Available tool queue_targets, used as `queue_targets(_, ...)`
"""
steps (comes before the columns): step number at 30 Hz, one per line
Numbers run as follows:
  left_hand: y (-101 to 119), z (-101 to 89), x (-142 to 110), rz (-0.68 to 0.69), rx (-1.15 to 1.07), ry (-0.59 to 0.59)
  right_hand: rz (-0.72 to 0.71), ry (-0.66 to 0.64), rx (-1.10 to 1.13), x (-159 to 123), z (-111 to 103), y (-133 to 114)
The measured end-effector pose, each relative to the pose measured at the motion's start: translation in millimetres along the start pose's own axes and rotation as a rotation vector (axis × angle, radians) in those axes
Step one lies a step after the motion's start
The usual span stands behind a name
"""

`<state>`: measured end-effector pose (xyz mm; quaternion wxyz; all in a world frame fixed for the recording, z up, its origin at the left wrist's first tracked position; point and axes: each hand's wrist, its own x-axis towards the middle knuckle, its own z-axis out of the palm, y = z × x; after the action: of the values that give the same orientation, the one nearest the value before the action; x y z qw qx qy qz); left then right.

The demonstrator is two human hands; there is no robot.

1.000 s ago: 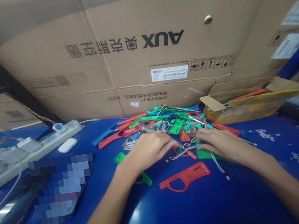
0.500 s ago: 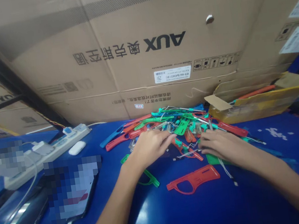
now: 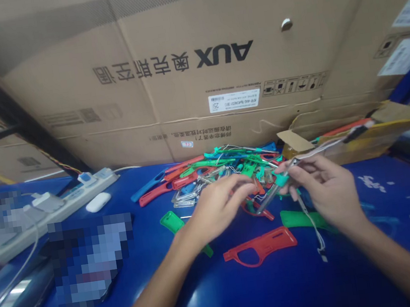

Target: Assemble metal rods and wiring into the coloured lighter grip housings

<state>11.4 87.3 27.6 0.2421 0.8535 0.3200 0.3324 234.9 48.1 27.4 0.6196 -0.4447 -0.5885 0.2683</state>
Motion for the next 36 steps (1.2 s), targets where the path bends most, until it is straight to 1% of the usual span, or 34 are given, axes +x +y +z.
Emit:
queue_targets(2,7.6,12.7,-3.6,0.037,-0.075,0.003,0.035,0.013,0.071,-2.7,6.7,3.0)
queue_targets(4,11.9,22.6,-6.3,0.036,-0.073,0.002,0.069,-0.009,0.096,-5.4,11.0,6.5)
queue_targets(6,12.5,28.6,-6.9,0.018,-0.068,0.014,0.092,-0.029,0.084,-7.8,13.2,8.1)
queue_targets(8,10.9,30.9,-5.0,0.004,-0.128,0.049,0.077,-0.054,0.036,-9.4,14.2,6.8)
queue_targets(11,9.2,29.3,-0.1,-0.005,-0.277,0.101,-0.01,-0.097,-0.042,-10.0,15.1,2.5)
queue_targets(14,10.3,24.6,3.2,0.026,-0.315,0.078,-0.062,-0.067,-0.044,-10.5,14.9,1.9)
queue_targets(18,9.8,18.7,3.5,0.038,-0.229,0.051,-0.026,0.002,0.024,-12.0,12.7,9.3)
queue_targets(22,3.8,14.0,3.0,0.023,-0.068,0.056,0.017,0.05,0.11,-12.1,11.5,17.2)
queue_targets(25,-1.7,10.3,2.9,0.012,0.058,0.037,0.027,0.067,0.12,-11.1,12.7,20.0)
queue_targets(28,-4.0,7.7,1.7,0.013,0.118,0.036,0.05,0.024,0.11,-10.6,14.7,20.0)
queue_targets(31,-0.9,8.4,-1.2,0.113,0.109,0.066,0.093,-0.056,0.087,-11.7,16.4,18.2)
queue_targets(33,2.2,11.6,-3.3,0.17,0.095,0.049,0.094,-0.12,0.055,-12.8,17.1,17.0)
queue_targets(36,2.4,17.5,-4.2,0.199,0.097,0.017,0.069,-0.189,0.013,-13.0,16.8,15.7)
